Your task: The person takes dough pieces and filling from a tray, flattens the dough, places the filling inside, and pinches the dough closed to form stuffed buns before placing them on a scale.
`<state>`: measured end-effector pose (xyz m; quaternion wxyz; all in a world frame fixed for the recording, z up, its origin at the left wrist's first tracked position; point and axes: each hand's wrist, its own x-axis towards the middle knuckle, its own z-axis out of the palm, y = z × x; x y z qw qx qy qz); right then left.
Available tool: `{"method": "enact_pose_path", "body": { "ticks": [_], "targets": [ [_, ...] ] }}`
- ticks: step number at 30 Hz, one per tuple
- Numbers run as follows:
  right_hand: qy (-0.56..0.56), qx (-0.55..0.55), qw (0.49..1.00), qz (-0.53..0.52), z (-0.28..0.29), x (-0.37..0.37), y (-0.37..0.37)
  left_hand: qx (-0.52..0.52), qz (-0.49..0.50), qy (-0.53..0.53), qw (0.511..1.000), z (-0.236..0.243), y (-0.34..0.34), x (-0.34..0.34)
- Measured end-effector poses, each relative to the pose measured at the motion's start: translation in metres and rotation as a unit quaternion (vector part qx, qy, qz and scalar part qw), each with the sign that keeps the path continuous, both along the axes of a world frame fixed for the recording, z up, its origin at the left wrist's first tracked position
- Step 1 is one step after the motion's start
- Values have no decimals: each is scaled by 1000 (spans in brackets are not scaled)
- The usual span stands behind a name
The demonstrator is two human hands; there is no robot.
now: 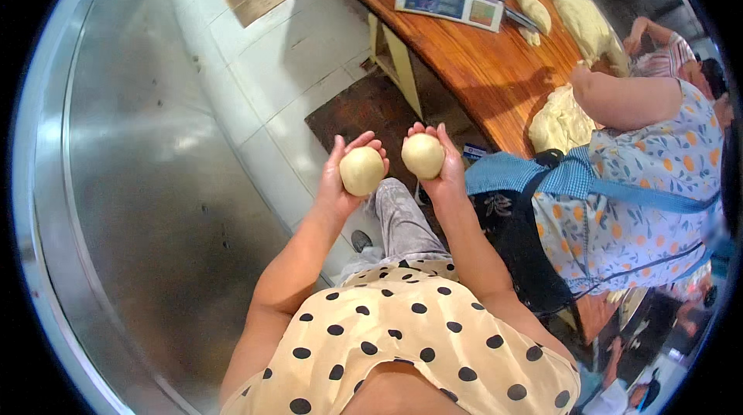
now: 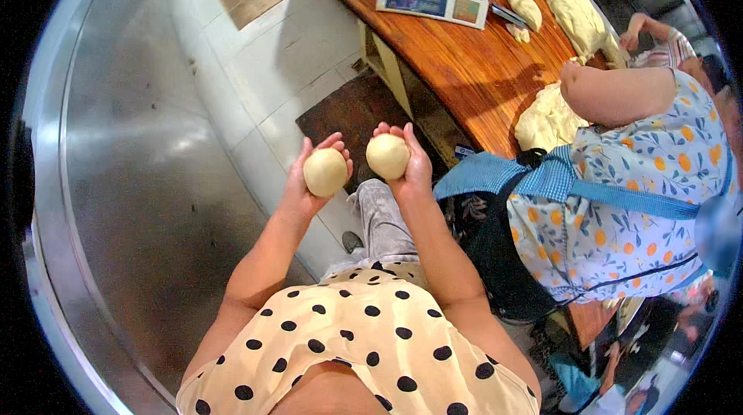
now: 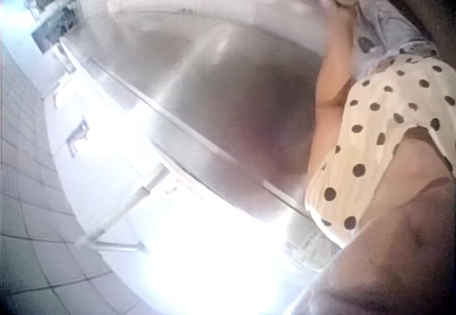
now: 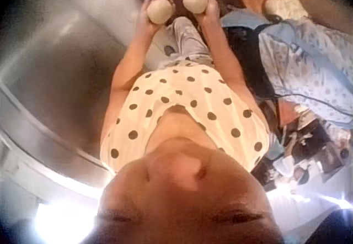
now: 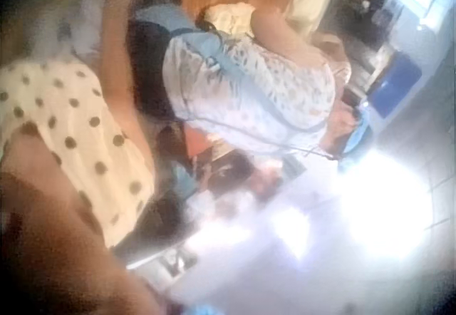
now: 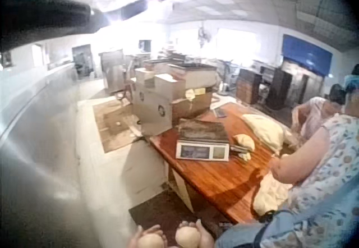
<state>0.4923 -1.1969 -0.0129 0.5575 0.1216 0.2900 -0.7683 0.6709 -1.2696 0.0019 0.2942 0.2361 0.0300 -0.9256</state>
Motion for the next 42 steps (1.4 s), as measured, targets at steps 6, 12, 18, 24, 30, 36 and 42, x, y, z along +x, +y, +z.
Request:
{"method": "enact_pose_path", "body": {
  "ticks": [6,12,18,24,30,36,42],
  "targets": [
    [72,44,982,-170,-17,-110,-137,-99,-98,-8,990,18,-151,-84],
    [364,118,898,-217,20,-262,-289,-381,-184,-172,890,29,-317,-237],
    [689,153,664,-247,-13,-383,-400,-808,-130,-410,402,18,-434,-395],
    [833,189,483,-194,-49,-418,-418,-827,-199,-422,313,-22,-470,-457],
    [760,223,570,-219,-25,-414,-372,-834,-182,-394,340,-2,-474,-460],
    [564,251,739,-270,-17,-323,-273,-716,-142,-415,543,21,-467,-384],
    [525,404,743,-93,-36,-174,-170,-584,-152,-443,663,-19,-434,-286]
  ]
}}
